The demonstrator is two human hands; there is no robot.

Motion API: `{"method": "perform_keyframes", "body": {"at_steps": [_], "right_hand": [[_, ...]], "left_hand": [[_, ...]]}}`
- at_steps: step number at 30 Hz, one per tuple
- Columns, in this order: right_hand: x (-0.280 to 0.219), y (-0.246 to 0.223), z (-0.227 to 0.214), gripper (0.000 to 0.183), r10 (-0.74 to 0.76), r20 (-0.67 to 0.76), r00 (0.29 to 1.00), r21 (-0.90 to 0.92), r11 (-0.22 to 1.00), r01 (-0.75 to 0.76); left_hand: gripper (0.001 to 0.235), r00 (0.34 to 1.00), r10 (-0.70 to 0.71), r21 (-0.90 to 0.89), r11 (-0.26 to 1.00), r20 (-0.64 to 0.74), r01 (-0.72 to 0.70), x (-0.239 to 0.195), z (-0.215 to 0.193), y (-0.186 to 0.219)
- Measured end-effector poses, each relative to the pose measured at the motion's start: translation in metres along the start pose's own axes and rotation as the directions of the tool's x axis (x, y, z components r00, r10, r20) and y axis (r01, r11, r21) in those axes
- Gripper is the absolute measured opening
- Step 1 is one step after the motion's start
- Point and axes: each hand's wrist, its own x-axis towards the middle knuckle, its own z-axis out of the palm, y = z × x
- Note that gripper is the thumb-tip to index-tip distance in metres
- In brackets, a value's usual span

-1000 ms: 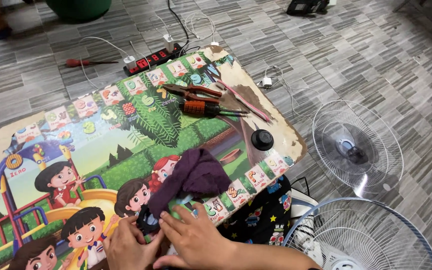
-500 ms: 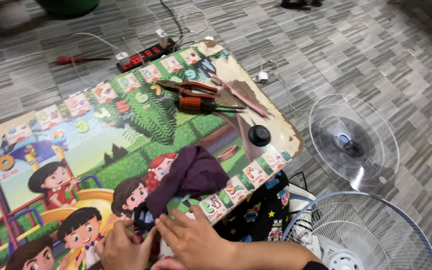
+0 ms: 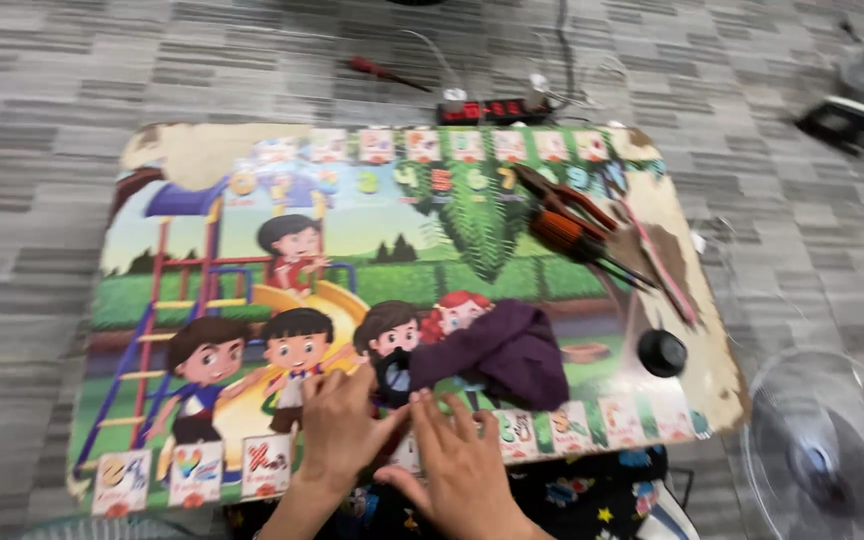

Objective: The person cleans a black circular fan part with a purple cloth on a colorful play mat, then wipes the fan cage and the blue outer ring. The person handles the fan parts and cloth by hand.

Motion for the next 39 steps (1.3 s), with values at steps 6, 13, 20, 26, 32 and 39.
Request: {"method": "perform_keyframes", "body": {"at_steps": [6, 13, 20, 26, 32, 39], "right_hand": [[0.014, 0.009, 0.005, 0.084, 0.005, -0.002, 1.0, -0.013, 1.0, -0.005], [0.014, 0.014, 0.005, 0.078, -0.023, 0.017, 1.0, 0.038, 0.999, 0.022], [0.013, 0.017, 0.009, 0.072, -0.074, 0.016, 0.997, 0.103, 0.992, 0.072], [0.009, 0.015, 0.028, 0.085, -0.073, -0.017, 0.997, -0.094, 0.993, 0.071], [0.019, 0.011, 0.029, 0.087, -0.049, -0.035, 0.998, -0.114, 0.992, 0.045], [-0.003, 0.025, 0.045, 0.09, -0.099, -0.029, 0.995, -0.146, 0.985, 0.094]], "left_hand": [[0.035, 0.997, 0.072, -0.061, 0.995, -0.016, -0.073, 0.004, -0.013, 0.009], [0.075, 0.996, 0.072, 0.056, 0.996, -0.042, -0.07, 0.005, -0.009, -0.003], [0.068, 0.983, 0.177, -0.064, 0.983, 0.037, -0.175, 0.007, -0.016, 0.0], [0.064, 0.986, 0.165, -0.065, 0.984, -0.006, -0.165, 0.009, -0.019, 0.004], [0.061, 0.985, 0.173, -0.09, 0.981, -0.02, -0.174, 0.009, -0.027, 0.004], [0.049, 0.992, 0.121, -0.091, 0.988, -0.034, -0.124, 0.009, -0.026, 0.006]]}}
